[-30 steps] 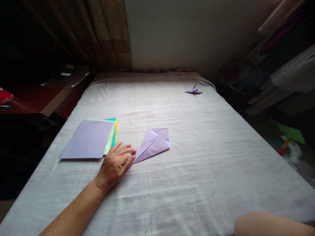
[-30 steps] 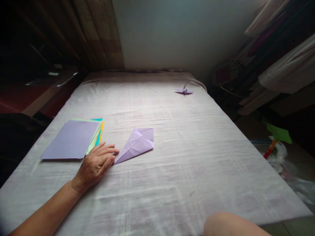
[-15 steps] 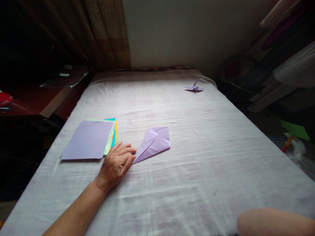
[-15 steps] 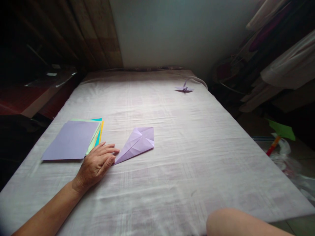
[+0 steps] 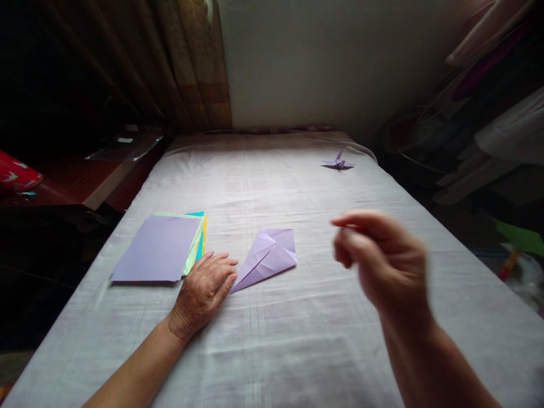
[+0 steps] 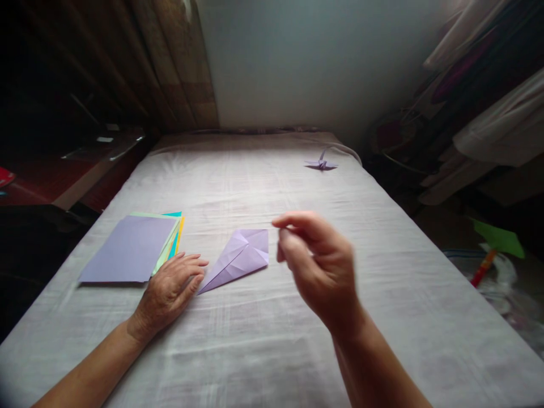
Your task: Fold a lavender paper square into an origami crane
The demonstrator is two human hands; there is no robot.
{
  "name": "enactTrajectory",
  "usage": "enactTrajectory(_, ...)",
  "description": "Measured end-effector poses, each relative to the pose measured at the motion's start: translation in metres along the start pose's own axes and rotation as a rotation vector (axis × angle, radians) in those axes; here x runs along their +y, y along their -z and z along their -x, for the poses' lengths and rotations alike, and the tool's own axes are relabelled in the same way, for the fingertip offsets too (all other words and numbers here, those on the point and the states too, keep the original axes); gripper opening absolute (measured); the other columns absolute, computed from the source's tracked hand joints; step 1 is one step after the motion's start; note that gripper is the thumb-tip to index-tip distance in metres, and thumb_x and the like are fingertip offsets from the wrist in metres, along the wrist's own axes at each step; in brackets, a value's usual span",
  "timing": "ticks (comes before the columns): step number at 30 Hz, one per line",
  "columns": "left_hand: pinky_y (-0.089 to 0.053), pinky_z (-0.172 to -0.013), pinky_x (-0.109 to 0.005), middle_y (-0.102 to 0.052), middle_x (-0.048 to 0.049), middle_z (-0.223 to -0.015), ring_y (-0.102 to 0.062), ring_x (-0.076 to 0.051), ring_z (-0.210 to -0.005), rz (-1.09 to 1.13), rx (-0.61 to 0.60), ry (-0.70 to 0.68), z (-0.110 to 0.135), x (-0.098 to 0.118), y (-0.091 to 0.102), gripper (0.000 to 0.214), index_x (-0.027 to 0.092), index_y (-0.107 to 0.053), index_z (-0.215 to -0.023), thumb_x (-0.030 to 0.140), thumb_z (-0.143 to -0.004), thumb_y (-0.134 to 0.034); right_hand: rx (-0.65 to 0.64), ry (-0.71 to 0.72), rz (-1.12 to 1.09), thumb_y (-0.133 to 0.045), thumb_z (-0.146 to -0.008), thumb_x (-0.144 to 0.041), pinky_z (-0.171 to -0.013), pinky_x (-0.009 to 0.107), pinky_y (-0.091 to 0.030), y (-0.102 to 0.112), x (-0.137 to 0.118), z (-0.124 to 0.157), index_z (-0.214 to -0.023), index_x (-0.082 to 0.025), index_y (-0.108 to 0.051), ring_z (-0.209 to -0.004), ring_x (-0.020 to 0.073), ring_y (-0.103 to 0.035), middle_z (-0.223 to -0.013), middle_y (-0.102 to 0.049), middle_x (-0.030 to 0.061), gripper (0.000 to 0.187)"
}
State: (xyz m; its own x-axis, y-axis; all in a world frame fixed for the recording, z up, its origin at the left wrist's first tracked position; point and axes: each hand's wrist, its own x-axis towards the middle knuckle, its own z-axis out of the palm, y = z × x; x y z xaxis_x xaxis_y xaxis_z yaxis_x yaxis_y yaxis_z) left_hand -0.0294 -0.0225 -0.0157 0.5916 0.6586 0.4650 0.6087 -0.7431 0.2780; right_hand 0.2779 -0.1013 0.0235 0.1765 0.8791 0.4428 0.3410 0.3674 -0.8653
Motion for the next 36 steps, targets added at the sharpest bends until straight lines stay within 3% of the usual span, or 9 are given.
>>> enactTrajectory(1,-0.043,-0.106,-0.044,-0.074,-0.0035,-0.106,-0.065,-0.021,-0.111,-0.009,0.02,-0.004,-0.001,0.0,-0.001,0.013,0.021,-0.061,-0.102,0.022,-0.096,-0.05,-0.065,-0.039,0.073,-0.058,-0.091,-0.027,-0.067,0.03,-0.054,-0.018,-0.001,-0.029,-0.104,-0.02,-0.068,-0.069,0.0145,-0.064,-0.087,-0.07,0.0027,0.018)
enactTrajectory(3,-0.044,-0.105,-0.043,-0.073,-0.0036,-0.108,-0.064,-0.021,-0.111,-0.02,0.042,-0.014,-0.003,-0.001,-0.003,0.018,0.022,-0.059,-0.11,0.019,-0.095,-0.051,-0.225,-0.135,0.264,-0.06,-0.085,-0.025,-0.062,0.027,-0.051,-0.044,0.001,-0.06,-0.095,-0.02,-0.069,-0.061,0.0129,-0.063,-0.086,-0.072,0.0022,0.015)
enactTrajectory(7,-0.045,-0.105,-0.044,-0.072,-0.0045,-0.112,-0.063,-0.021,-0.113,-0.003,0.047,0.006,-0.015,0.0,-0.006,0.024,0.022,-0.057,-0.117,0.02,-0.095,-0.051,-0.339,-0.251,0.427,-0.065,-0.078,-0.027,-0.062,0.028,-0.049,-0.061,0.016,-0.049,-0.109,-0.02,-0.063,-0.057,0.0119,-0.06,-0.102,-0.073,0.0056,0.031)
enactTrajectory(12,-0.04,-0.108,-0.05,-0.066,-0.0047,-0.125,-0.055,-0.024,-0.125,0.023,-0.042,-0.023,-0.04,0.006,-0.013,0.027,0.026,-0.059,-0.121,0.021,-0.096,-0.049,-0.401,-0.273,0.328,-0.06,-0.074,-0.013,-0.063,0.025,-0.048,-0.064,0.029,-0.034,-0.116,-0.022,-0.057,-0.06,0.0099,-0.059,-0.097,-0.07,0.0013,0.043)
enactTrajectory(18,-0.031,-0.112,-0.058,-0.046,-0.0123,-0.148,-0.038,-0.031,-0.139,-0.024,-0.194,-0.04,-0.055,0.009,-0.019,0.04,0.025,-0.055,-0.134,0.029,-0.094,-0.052,-0.405,-0.056,0.271,-0.051,-0.071,-0.004,-0.063,0.023,-0.043,-0.06,0.035,-0.037,-0.076,-0.021,-0.061,-0.067,0.0123,-0.056,-0.073,-0.059,-0.0018,0.021)
enactTrajectory(23,-0.026,-0.113,-0.06,-0.035,-0.0123,-0.155,-0.03,-0.034,-0.144,-0.082,-0.252,-0.024,-0.058,0.009,-0.015,0.046,0.031,-0.053,-0.138,0.026,-0.092,-0.056,-0.422,0.075,0.189,-0.049,-0.071,0.0,-0.069,0.023,-0.045,-0.053,0.035,-0.037,-0.076,-0.021,-0.06,-0.073,0.0129,-0.057,-0.08,-0.059,0.0,0.024)
enactTrajectory(30,-0.016,-0.115,-0.065,-0.042,-0.0092,-0.152,-0.027,-0.035,-0.145,-0.192,-0.275,-0.047,-0.055,0.01,0.0,0.031,0.031,-0.067,-0.118,0.024,-0.092,-0.054,-0.478,0.114,0.496,-0.049,-0.074,0.002,-0.069,0.021,-0.045,-0.043,0.048,-0.039,-0.078,-0.021,-0.059,-0.077,0.013,-0.06,-0.087,-0.063,0.0017,0.025)
enactTrajectory(36,-0.01,-0.114,-0.068,-0.048,-0.008,-0.148,-0.028,-0.035,-0.145,-0.299,-0.229,-0.049,-0.036,0.003,0.014,0.026,0.028,-0.068,-0.111,0.023,-0.091,-0.052,-0.528,0.128,0.676,-0.049,-0.079,-0.004,-0.077,0.027,-0.05,-0.041,0.044,-0.035,-0.085,-0.021,-0.061,-0.088,0.0179,-0.063,-0.098,-0.067,0.0054,0.022)
